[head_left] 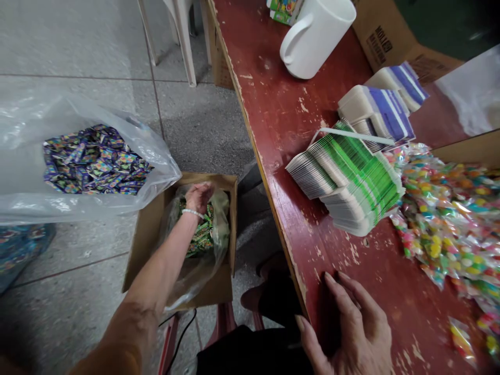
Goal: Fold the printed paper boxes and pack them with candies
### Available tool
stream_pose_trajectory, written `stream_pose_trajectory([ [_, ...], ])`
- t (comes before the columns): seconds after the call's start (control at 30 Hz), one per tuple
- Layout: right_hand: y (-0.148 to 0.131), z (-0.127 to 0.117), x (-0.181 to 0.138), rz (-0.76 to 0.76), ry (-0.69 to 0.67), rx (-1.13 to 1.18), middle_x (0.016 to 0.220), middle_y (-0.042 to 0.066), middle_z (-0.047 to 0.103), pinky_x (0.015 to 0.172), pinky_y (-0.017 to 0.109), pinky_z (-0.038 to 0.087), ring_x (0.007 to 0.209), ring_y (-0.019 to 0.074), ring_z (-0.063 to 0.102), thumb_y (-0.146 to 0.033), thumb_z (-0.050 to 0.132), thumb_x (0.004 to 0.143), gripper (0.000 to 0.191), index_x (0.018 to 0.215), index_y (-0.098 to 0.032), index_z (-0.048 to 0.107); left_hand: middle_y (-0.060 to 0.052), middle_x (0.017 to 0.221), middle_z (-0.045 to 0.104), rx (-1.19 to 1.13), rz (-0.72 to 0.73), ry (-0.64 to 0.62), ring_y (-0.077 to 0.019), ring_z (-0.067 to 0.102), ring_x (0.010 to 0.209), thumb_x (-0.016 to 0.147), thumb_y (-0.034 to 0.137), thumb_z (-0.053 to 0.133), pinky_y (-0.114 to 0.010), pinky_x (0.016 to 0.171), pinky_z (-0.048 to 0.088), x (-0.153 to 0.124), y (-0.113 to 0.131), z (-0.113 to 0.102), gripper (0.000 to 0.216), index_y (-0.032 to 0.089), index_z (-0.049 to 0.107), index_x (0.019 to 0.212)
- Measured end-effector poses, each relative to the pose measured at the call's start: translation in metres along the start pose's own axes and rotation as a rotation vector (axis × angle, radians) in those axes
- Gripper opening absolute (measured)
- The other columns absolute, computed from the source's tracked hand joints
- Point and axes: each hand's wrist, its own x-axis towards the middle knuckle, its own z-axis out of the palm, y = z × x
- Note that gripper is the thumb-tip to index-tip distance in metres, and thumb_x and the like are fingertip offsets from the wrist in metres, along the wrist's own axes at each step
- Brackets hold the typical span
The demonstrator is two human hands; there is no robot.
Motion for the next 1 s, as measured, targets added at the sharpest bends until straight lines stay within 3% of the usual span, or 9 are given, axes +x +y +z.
stream_pose_trajectory([
  [0.13, 0.001, 0.0, 0.001, -0.017, 0.006, 0.013, 0.128, 0.02, 0.054, 0.079, 0.048, 0.047, 0.108, 0.037, 0.057, -0.052, 0.06, 0.084, 0.064, 0.136, -0.018, 0.048, -0.006, 0.104, 0.067, 0.053, 0.107, -0.011, -0.018, 0.066, 0.087, 0.088, 0.03, 0.067, -0.035, 0.075, 0.057, -0.014, 0.024, 0.011, 0.026, 0.014, 0.064, 0.107],
  [0.27, 0.001, -0.001, 0.003, -0.018, 0.018, 0.005, 0.127, 0.019, 0.055, 0.078, 0.046, 0.047, 0.105, 0.0356, 0.057, -0.053, 0.06, 0.084, 0.063, 0.135, -0.019, 0.049, 0.002, 0.063, 0.063, 0.082, 0.195, -0.094, -0.0129, 0.064, 0.06, 0.055, 0.02, 0.089, -0.024, 0.058, 0.052, -0.06, 0.044, 0.017, 0.029, 0.014, 0.064, 0.067],
  [0.33, 0.0, -0.002, 0.004, -0.019, 0.02, 0.001, 0.127, 0.019, 0.056, 0.077, 0.045, 0.047, 0.105, 0.0352, 0.058, -0.054, 0.059, 0.084, 0.062, 0.134, -0.018, 0.05, 0.002, 0.063, 0.066, 0.084, 0.259, -0.143, -0.0119, 0.064, 0.06, 0.049, 0.021, 0.09, -0.024, 0.062, 0.054, -0.086, 0.059, 0.019, 0.031, 0.016, 0.066, 0.068],
  [0.47, -0.001, -0.004, 0.004, 0.005, 0.019, -0.005, 0.127, 0.019, 0.056, 0.077, 0.045, 0.046, 0.104, 0.0349, 0.058, -0.054, 0.056, 0.086, 0.058, 0.131, -0.017, 0.052, 0.0, 0.07, 0.072, 0.167, 0.498, -0.254, -0.0126, 0.067, 0.066, 0.056, 0.024, 0.088, -0.025, 0.069, 0.056, -0.123, 0.09, 0.024, 0.025, 0.018, 0.072, 0.075],
  [0.6, 0.0, -0.002, 0.001, 0.015, 0.012, 0.004, 0.128, 0.017, 0.056, 0.079, 0.044, 0.046, 0.104, 0.034, 0.058, -0.056, 0.059, 0.084, 0.061, 0.132, -0.018, 0.052, -0.001, 0.085, 0.074, 0.231, 0.655, -0.272, -0.0134, 0.068, 0.08, 0.063, 0.024, 0.084, -0.024, 0.075, 0.055, -0.137, 0.103, 0.031, 0.023, 0.021, 0.074, 0.083],
  [0.73, 0.001, -0.002, 0.0, 0.024, 0.013, 0.013, 0.129, 0.018, 0.056, 0.079, 0.044, 0.045, 0.105, 0.034, 0.057, -0.056, 0.059, 0.084, 0.062, 0.133, -0.019, 0.051, 0.0, 0.102, 0.072, 0.315, 0.85, -0.263, -0.0176, 0.066, 0.102, 0.073, 0.021, 0.077, -0.03, 0.095, 0.051, -0.137, 0.105, 0.035, 0.023, 0.022, 0.073, 0.096],
  [0.83, -0.001, -0.003, 0.0, 0.026, 0.002, 0.018, 0.13, 0.018, 0.055, 0.079, 0.045, 0.045, 0.106, 0.0343, 0.056, -0.055, 0.058, 0.085, 0.06, 0.132, -0.019, 0.051, -0.002, 0.105, 0.071, 0.407, 0.793, -0.332, -0.0206, 0.063, 0.111, 0.075, 0.014, 0.075, -0.031, 0.1, 0.047, -0.129, 0.108, 0.041, 0.027, 0.019, 0.072, 0.101],
  [0.97, -0.001, -0.004, 0.0, 0.023, -0.007, 0.027, 0.13, 0.018, 0.055, 0.08, 0.045, 0.044, 0.107, 0.0346, 0.055, -0.055, 0.058, 0.085, 0.061, 0.134, -0.019, 0.049, -0.003, 0.096, 0.072, 0.417, 0.569, -0.406, -0.0191, 0.067, 0.1, 0.067, 0.005, 0.078, -0.025, 0.088, 0.05, -0.113, 0.114, 0.052, 0.047, 0.018, 0.068, 0.112],
  [1.0, 0.0, -0.004, 0.0, 0.024, -0.008, 0.029, 0.13, 0.018, 0.054, 0.081, 0.045, 0.044, 0.107, 0.0346, 0.055, -0.055, 0.058, 0.085, 0.062, 0.135, -0.019, 0.049, -0.003, 0.092, 0.072, 0.381, 0.514, -0.366, -0.0186, 0.068, 0.093, 0.063, 0.002, 0.08, -0.024, 0.083, 0.05, -0.11, 0.115, 0.053, 0.052, 0.017, 0.069, 0.111],
])
